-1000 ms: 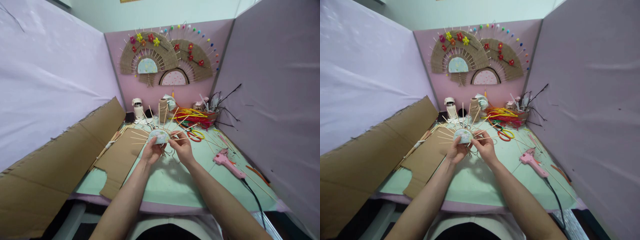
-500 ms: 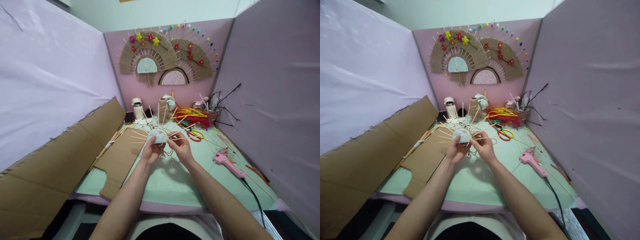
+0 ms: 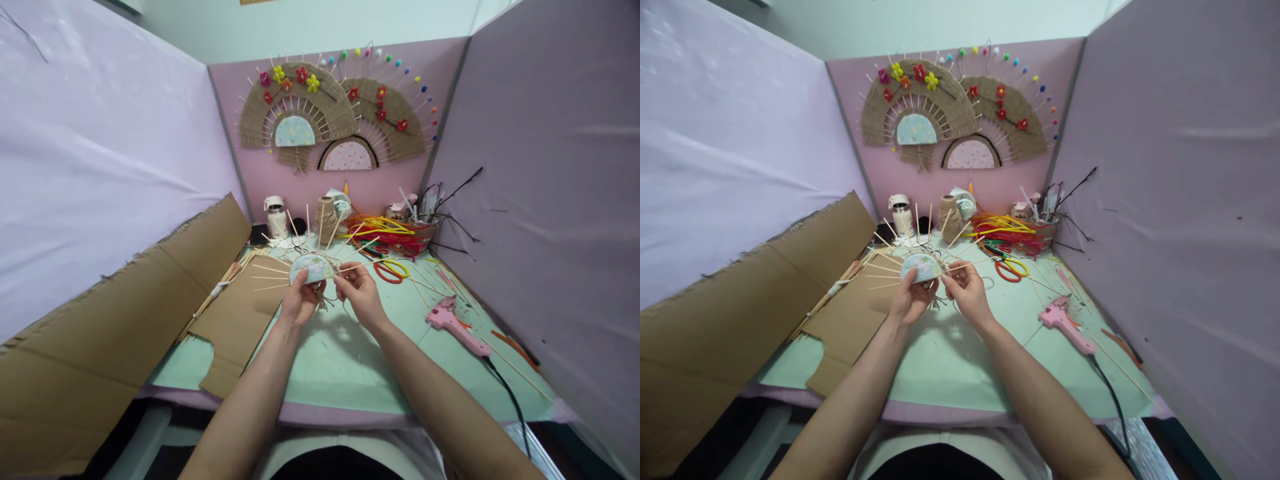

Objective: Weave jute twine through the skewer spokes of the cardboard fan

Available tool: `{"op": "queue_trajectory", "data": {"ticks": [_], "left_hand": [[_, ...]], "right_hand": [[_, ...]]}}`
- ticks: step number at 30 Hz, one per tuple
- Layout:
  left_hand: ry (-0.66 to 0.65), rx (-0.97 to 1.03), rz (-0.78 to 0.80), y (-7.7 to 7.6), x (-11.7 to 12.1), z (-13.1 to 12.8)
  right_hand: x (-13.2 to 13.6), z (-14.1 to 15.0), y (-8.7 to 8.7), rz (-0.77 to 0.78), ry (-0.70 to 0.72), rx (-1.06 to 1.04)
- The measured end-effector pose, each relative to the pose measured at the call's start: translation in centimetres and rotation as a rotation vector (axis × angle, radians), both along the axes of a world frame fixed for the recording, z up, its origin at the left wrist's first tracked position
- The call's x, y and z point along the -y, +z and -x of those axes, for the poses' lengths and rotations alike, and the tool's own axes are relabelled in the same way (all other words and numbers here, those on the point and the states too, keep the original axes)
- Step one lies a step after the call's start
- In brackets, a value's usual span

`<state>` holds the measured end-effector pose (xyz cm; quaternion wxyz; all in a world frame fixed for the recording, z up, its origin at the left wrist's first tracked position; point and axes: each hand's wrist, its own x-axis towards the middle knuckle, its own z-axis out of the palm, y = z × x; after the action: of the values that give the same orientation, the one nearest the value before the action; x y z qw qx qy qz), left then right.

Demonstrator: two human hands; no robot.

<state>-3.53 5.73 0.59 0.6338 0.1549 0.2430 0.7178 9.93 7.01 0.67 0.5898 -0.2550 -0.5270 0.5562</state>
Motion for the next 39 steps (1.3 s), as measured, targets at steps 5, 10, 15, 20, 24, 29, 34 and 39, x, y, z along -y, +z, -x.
{"op": "queue_trajectory", "data": {"ticks": [5,10,15,20,24,29,34,39], "left_hand": [[0.029,-0.025,-0.04,-0.3,-0.1,0.1],[0.038,-0.055,-0.076,-0.8,-0.2,0.1],[0.043,-0.039,-0.097,-0.7,-0.2,0.0],[0.016,0.009,-0.059,-0.4,-0.1,0.0],[-0.024,0.055,0.019,0.2,0.2,0.2],[-0.101,0.087,0.061,0.3,0.4,0.4],[-0.189,0.04,0.117,-0.1,0.6,0.3],[-0.312,-0.018,0.198,-0.4,0.7,0.3]], "right_hand": [[-0.6,-0.4,-0.6,-0.01,-0.103,0.043],[-1.0,-0.7,-0.9,-0.014,-0.21,0.106],[-0.6,-0.7,-0.5,-0.046,-0.197,0.156],[-0.4,-0.6,-0.4,-0.04,-0.178,0.145],[-0.3,-0.6,-0.1,-0.046,-0.122,0.133],[-0.1,-0.9,0.4,-0.027,0.0,0.165],[-0.4,-1.0,0.1,-0.076,0.007,0.165],[-0.7,-0.9,-0.4,-0.097,0.007,0.125]]}}
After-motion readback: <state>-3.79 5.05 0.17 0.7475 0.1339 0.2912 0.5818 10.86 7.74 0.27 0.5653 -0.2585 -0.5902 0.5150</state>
